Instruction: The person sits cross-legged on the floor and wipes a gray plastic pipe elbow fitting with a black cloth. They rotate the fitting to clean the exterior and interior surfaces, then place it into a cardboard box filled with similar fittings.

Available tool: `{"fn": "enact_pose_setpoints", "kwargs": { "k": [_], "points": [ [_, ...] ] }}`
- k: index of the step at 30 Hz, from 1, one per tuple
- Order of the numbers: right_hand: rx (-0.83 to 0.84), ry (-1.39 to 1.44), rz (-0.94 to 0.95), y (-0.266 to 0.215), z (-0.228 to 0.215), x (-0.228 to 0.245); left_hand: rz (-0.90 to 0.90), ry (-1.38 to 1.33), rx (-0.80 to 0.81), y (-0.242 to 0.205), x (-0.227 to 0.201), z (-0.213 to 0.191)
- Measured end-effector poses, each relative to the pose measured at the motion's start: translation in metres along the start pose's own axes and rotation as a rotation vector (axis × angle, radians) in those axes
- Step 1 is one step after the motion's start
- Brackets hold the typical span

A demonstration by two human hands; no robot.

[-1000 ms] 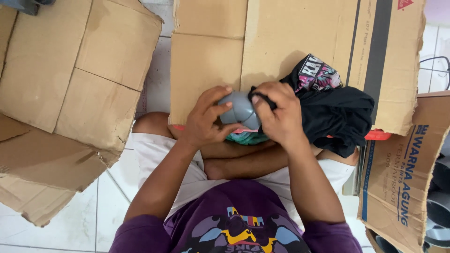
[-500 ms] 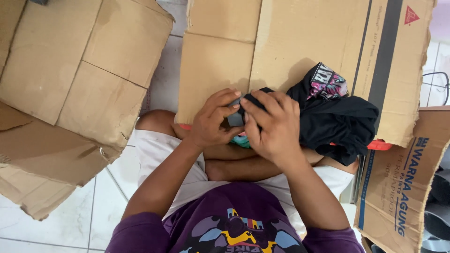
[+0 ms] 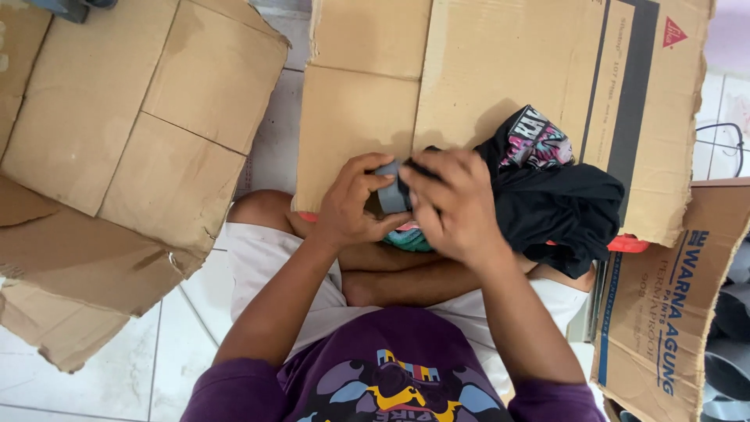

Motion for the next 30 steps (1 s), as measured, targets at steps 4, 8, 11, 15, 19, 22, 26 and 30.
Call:
{"fn": "enact_pose_setpoints", "kwargs": {
  "k": [4,8,11,15,19,22,26,30],
  "points": [
    [-0.11,-0.047,-0.046,-0.032,-0.002,0.009,0.039,0.026,-0.002,-0.004,0.0,0.001],
    [-0.24,0.074,-0.05,-0.043,-0.011,0.008,0.098,0.082,-0.047,-0.006,-0.007,0.002],
    [-0.26,0.11,0.03,-0.036,-0.012,-0.006,0.132,0.116,-0.068,0.0,-0.011,-0.001],
    [-0.276,0.259,0.226,-0.029,-0.008,-0.036,0.155,0.105,-0.087,0.003,-0.017,-0.002],
    [-0.228,0.281,0.277,-0.026,-0.01,-0.036,0.128,0.089,-0.085,0.004,-0.014,-0.003],
    [-0.144,0.226,0.199,-0.024,-0.011,-0.024,0.133,0.081,-0.08,0.008,-0.016,-0.003],
    [-0.133,0.067,0.018,-0.032,-0.008,0.006,0.102,0.1,-0.075,0.001,-0.012,-0.001],
    [-0.205,-0.112,-0.056,-0.037,-0.005,0.022,0.135,0.08,-0.075,0.0,-0.011,-0.001]
  ]
}}
Point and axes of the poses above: each hand's wrist, its own y-axis towards the middle knuckle, its own z-axis out of the palm, x = y × z, the point moved 8 cm from there along y, towards the middle knuckle, and after that the axes turned 6 degrees about z, right-handed, at the moved point
